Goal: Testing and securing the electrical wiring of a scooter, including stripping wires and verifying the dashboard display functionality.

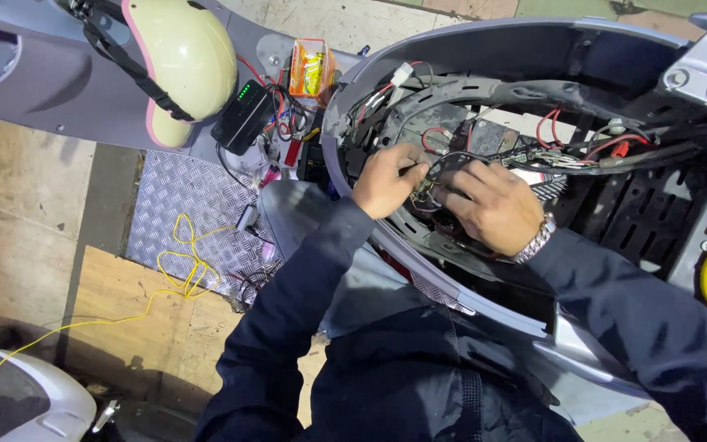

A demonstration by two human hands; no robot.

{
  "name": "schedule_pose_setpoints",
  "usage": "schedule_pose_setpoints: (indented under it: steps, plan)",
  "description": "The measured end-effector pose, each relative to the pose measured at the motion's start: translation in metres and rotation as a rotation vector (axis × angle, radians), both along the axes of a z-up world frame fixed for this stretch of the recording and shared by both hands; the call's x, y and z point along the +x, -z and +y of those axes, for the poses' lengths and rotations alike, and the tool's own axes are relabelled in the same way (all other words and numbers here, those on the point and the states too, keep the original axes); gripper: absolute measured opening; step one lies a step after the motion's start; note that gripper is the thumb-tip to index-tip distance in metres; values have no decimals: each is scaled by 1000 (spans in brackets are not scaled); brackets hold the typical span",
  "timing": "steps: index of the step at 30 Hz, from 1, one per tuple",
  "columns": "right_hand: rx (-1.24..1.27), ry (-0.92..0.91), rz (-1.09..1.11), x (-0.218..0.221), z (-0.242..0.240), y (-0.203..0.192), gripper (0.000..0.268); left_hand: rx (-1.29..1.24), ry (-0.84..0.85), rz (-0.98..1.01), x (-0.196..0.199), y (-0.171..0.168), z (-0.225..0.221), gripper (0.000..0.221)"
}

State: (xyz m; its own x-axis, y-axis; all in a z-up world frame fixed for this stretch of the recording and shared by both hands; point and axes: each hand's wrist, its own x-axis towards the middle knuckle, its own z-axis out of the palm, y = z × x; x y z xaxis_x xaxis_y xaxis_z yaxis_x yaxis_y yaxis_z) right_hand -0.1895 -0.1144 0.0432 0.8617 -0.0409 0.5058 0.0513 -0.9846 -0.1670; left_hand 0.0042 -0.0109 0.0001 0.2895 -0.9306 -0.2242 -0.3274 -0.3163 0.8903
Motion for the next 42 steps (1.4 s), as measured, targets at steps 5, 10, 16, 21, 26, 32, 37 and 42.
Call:
schedule_pose_setpoints:
  steps: [5, 10, 16, 21, 26, 32, 37, 42]
  plan:
    - [-7, -52, 26, -11, 5, 6, 26, 87, -6, 172, 3, 23, -8, 27]
    - [-15, -73, 32, -18, 6, 7, 27, 124, 5, 162, 10, 29, -13, 26]
    - [58, -75, 23, -21, 6, 7, 28, 137, 56, 251, 20, 58, -18, 23]
    - [203, 76, 155, -18, 5, 6, 9, 73, 98, 502, 26, 38, -17, 32]
    - [276, -4, 137, -17, 2, 10, 12, 113, 100, 373, 24, 54, -23, 27]
    - [82, -152, 89, -15, -1, 8, 25, 199, 116, 213, 22, 51, -26, 23]
    - [37, -142, 90, -20, -5, 25, 23, 158, 101, 223, 20, 46, -23, 20]
    - [110, 22, 64, -10, 4, 8, 6, 117, 97, 274, 20, 42, -22, 22]
